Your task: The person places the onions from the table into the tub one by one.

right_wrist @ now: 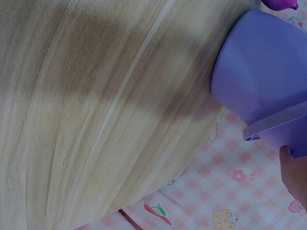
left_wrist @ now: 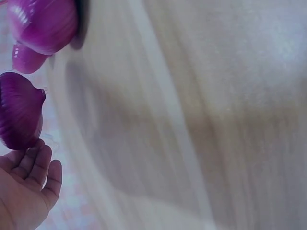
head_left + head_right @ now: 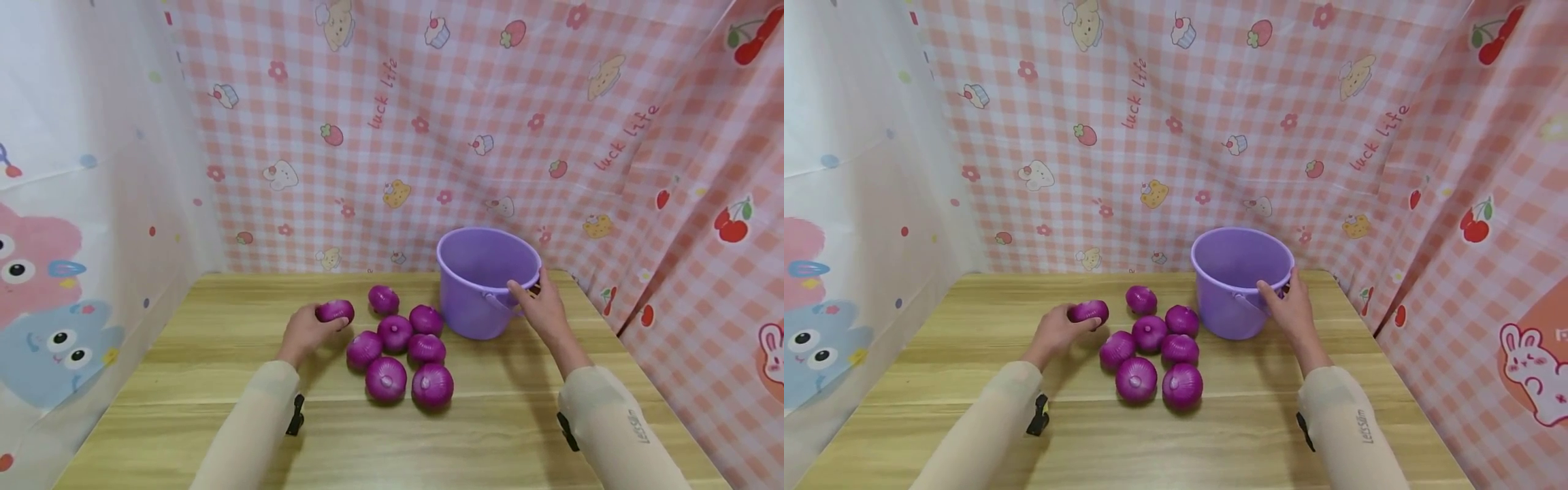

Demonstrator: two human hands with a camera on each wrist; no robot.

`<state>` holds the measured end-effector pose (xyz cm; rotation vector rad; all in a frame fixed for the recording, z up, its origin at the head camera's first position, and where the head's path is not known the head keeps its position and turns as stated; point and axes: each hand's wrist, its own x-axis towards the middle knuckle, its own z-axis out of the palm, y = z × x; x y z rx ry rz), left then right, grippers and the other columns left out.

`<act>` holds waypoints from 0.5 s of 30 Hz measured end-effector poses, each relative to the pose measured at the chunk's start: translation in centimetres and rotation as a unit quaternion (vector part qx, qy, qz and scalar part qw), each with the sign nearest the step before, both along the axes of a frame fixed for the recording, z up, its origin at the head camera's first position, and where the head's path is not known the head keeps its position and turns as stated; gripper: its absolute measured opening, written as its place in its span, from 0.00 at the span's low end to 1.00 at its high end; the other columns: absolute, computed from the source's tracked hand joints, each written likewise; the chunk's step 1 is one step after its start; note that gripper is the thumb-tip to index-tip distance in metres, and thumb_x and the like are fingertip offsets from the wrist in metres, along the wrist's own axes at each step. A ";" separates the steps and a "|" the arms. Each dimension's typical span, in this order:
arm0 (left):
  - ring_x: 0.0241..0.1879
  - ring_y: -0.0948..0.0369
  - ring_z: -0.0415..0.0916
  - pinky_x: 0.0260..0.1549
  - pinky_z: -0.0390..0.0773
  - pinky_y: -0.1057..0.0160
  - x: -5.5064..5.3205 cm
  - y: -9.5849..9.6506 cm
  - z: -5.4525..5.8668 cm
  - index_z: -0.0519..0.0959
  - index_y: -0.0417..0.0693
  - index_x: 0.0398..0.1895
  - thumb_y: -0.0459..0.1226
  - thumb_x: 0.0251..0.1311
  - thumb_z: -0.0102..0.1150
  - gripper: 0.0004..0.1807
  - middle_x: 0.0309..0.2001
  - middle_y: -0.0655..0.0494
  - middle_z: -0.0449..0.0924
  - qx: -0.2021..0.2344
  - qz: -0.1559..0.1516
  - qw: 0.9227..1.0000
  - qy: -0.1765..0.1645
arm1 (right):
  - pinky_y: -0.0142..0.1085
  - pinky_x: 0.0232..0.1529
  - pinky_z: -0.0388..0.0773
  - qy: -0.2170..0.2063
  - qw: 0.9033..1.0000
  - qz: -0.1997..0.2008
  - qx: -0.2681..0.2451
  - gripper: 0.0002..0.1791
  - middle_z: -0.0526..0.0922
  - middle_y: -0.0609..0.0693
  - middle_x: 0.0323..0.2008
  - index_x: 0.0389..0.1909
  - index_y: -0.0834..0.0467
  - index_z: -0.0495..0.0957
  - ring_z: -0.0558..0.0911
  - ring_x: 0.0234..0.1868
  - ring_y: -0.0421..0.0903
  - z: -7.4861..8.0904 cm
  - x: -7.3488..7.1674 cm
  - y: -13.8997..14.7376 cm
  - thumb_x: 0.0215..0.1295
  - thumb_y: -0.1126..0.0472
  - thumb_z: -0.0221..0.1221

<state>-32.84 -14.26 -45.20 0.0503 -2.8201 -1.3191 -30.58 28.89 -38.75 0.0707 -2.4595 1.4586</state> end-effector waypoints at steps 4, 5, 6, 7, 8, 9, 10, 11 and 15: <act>0.47 0.49 0.78 0.51 0.78 0.50 -0.1 0.1 0.5 0.76 0.37 0.56 0.54 0.55 0.70 0.35 0.49 0.41 0.80 -0.001 -0.007 1.000 0.017 | 0.37 0.49 0.81 0.000 1.000 -0.001 0.000 0.43 0.62 0.73 0.67 0.77 0.64 0.45 0.68 0.67 0.66 0.1 0.1 -0.1 0.73 0.52 0.56; 0.46 0.50 0.78 0.50 0.79 0.51 -0.2 0.1 0.6 0.76 0.37 0.55 0.55 0.54 0.70 0.35 0.48 0.42 0.81 -0.004 -0.010 1.000 0.021 | 0.33 0.47 0.81 0.000 1.000 -0.001 0.001 0.42 0.62 0.74 0.67 0.77 0.64 0.45 0.68 0.66 0.66 0.1 0.1 -0.1 0.73 0.52 0.56; 0.46 0.50 0.79 0.49 0.79 0.51 -0.2 0.1 0.8 0.77 0.38 0.54 0.55 0.54 0.70 0.34 0.48 0.43 0.81 -0.006 -0.014 1.000 0.025 | 0.31 0.45 0.81 0.000 1.000 -0.001 -0.001 0.42 0.62 0.74 0.67 0.77 0.64 0.45 0.68 0.66 0.66 0.0 0.1 -0.1 0.73 0.52 0.56; 0.46 0.50 0.79 0.49 0.79 0.51 -0.3 0.2 0.9 0.77 0.38 0.54 0.55 0.53 0.70 0.34 0.48 0.43 0.81 -0.007 -0.017 0.999 0.030 | 0.29 0.43 0.80 0.000 1.000 -0.001 0.000 0.42 0.62 0.74 0.67 0.77 0.64 0.45 0.68 0.66 0.66 0.0 0.1 0.0 0.73 0.52 0.56; 0.45 0.50 0.79 0.49 0.79 0.52 -0.3 0.2 1.0 0.77 0.38 0.54 0.55 0.53 0.71 0.35 0.47 0.43 0.81 -0.009 -0.019 0.999 0.034 | 0.29 0.43 0.80 0.000 1.000 -0.002 0.000 0.42 0.62 0.74 0.67 0.77 0.64 0.46 0.68 0.66 0.66 0.0 0.1 0.0 0.73 0.52 0.56; 0.46 0.50 0.79 0.49 0.79 0.52 -0.4 0.2 1.1 0.77 0.39 0.55 0.55 0.53 0.71 0.35 0.48 0.43 0.81 -0.010 -0.020 0.999 0.038 | 0.30 0.43 0.81 0.001 1.000 -0.001 -0.001 0.42 0.63 0.74 0.67 0.77 0.64 0.46 0.68 0.66 0.66 0.0 0.1 0.0 0.73 0.51 0.56; 0.47 0.50 0.79 0.49 0.79 0.52 -0.4 0.3 1.2 0.77 0.38 0.56 0.55 0.53 0.71 0.36 0.49 0.43 0.81 -0.008 -0.022 0.999 0.041 | 0.32 0.44 0.81 0.001 1.000 0.000 -0.001 0.42 0.63 0.74 0.67 0.77 0.65 0.46 0.68 0.66 0.66 0.0 0.1 0.0 0.73 0.51 0.56; 0.47 0.50 0.79 0.49 0.79 0.51 -0.5 0.4 1.4 0.76 0.38 0.56 0.55 0.53 0.71 0.37 0.49 0.43 0.81 -0.006 -0.023 0.999 0.043 | 0.34 0.45 0.82 0.001 1.000 0.001 0.001 0.42 0.63 0.74 0.67 0.76 0.66 0.46 0.68 0.66 0.66 -0.1 0.0 0.1 0.73 0.51 0.56; 0.50 0.49 0.78 0.51 0.79 0.51 -0.7 0.8 2.0 0.74 0.38 0.58 0.56 0.52 0.71 0.38 0.52 0.42 0.79 0.001 -0.027 0.998 0.048 | 0.41 0.47 0.83 -0.001 1.000 0.004 0.000 0.42 0.63 0.74 0.67 0.76 0.66 0.46 0.68 0.66 0.67 -0.1 -0.2 0.1 0.73 0.51 0.55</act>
